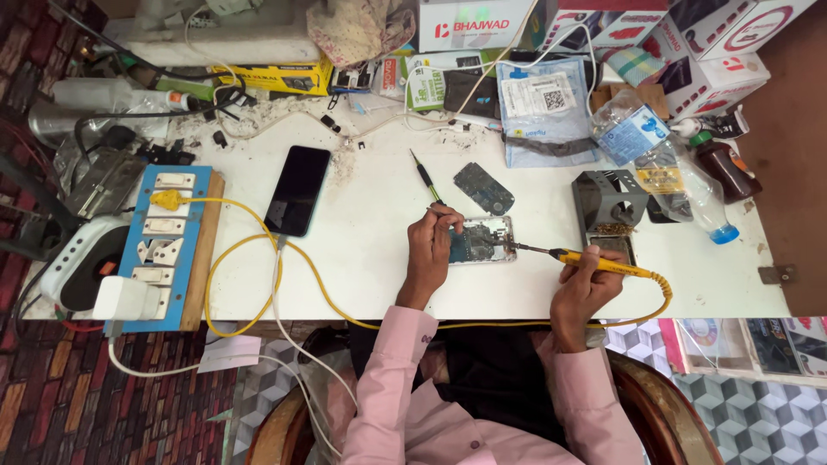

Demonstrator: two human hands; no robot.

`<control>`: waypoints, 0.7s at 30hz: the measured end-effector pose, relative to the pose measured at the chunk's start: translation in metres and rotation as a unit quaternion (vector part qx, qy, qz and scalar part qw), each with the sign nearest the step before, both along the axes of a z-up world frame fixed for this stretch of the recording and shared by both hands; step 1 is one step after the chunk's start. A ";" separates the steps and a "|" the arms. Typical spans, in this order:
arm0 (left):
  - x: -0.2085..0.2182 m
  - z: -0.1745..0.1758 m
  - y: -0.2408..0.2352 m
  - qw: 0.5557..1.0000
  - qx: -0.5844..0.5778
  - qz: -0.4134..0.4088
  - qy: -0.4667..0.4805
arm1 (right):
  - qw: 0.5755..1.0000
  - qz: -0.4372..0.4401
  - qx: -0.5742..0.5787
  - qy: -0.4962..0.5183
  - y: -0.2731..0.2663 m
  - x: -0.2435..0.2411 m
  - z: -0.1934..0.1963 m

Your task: The person uses a soldering iron and a small tool to work on a disassembled mobile phone motherboard placed on a white workbench. The person repeatedly applies the soldering iron to various points on the circuit board while holding the board steady with the other hand.

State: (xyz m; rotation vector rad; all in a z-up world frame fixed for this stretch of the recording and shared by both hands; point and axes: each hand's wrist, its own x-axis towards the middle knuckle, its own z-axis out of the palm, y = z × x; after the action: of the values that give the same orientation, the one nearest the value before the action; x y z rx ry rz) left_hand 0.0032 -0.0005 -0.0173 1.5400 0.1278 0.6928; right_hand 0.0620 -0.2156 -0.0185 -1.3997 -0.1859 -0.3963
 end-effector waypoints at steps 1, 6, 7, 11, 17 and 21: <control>-0.002 -0.001 -0.001 1.000 0.003 0.003 0.004 | 1.000 0.001 0.011 0.000 -0.001 -0.002 -0.001; 0.001 -0.003 0.001 0.998 0.045 0.013 -0.032 | 0.998 0.010 0.062 0.017 -0.001 0.000 0.000; -0.001 -0.003 0.001 0.999 0.039 0.015 -0.019 | 0.999 0.005 0.040 0.033 -0.001 -0.003 0.001; 0.001 0.003 0.001 1.000 0.014 0.016 -0.009 | 0.999 -0.006 0.008 0.052 0.003 -0.001 0.012; -0.001 -0.004 -0.001 1.000 0.020 0.013 -0.017 | 0.999 -0.012 0.011 0.049 0.000 0.000 0.005; 0.001 -0.002 0.002 0.999 0.007 0.019 -0.025 | 0.999 0.004 0.046 0.025 0.000 0.005 0.000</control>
State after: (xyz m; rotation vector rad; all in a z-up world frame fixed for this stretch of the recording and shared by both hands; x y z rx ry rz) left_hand 0.0040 0.0012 -0.0197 1.5355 0.1147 0.7628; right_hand 0.0666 -0.2153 -0.0188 -1.3156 -0.1307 -0.3598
